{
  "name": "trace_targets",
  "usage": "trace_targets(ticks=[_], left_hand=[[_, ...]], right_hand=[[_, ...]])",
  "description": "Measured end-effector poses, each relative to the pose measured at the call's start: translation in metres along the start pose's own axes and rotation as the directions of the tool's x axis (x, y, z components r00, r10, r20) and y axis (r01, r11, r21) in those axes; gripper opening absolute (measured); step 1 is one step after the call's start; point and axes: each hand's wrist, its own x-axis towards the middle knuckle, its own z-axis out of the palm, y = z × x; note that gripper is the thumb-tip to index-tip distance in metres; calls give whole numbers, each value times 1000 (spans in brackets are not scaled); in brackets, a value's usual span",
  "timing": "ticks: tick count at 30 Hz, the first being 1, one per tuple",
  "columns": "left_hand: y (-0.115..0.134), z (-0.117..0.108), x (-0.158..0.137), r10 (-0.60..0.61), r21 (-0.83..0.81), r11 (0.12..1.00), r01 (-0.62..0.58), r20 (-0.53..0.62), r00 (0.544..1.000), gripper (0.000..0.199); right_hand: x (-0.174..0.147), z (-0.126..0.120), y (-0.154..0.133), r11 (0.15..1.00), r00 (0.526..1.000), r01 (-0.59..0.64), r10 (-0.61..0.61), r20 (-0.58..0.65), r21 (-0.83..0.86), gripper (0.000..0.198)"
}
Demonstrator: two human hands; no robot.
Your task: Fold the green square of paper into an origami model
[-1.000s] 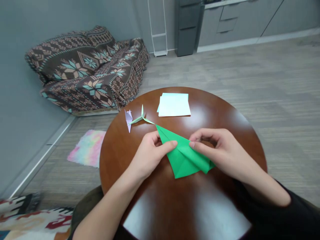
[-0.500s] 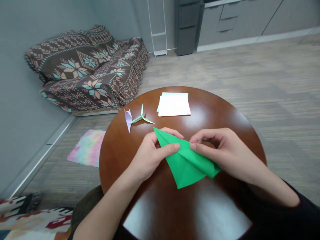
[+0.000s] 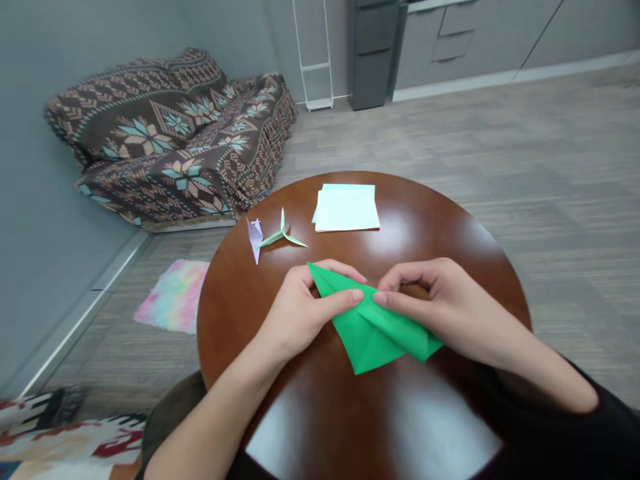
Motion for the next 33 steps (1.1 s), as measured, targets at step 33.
trace_targets(ticks=[33], left_hand=[[1,5,0,-100,-282,956,75,-76,992,26]], right_hand=[[4,19,5,985,999,28,-23,-31,173,9]])
